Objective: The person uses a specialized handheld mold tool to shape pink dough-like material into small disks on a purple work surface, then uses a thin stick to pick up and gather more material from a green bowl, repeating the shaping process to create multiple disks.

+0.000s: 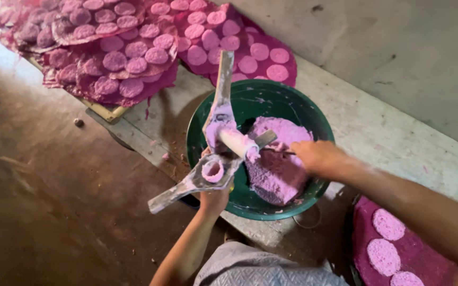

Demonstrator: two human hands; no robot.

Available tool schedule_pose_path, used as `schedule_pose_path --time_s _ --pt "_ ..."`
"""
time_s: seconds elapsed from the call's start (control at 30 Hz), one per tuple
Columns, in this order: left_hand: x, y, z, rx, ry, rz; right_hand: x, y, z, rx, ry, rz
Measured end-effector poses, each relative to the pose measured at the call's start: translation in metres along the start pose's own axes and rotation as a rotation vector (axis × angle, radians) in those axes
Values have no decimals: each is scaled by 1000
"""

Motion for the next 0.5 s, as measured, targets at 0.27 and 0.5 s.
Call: schedule_pose_path --time_s 0.27,0.5 --pt "0 13 -10 -83 323 -53 21 -1 25 -364 -246 137" --pt "-2 15 -11 67 212 -108 48 70 42 -332 -462 168"
Point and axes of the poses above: each hand's wrist, its own x-axis towards the middle knuckle, its own y-axis out of the palm, z = x × y, the point moved 2 cm from there along x, towards the middle knuckle, and after that the axes turned 6 degrees about -y, right-handed, at the moved point
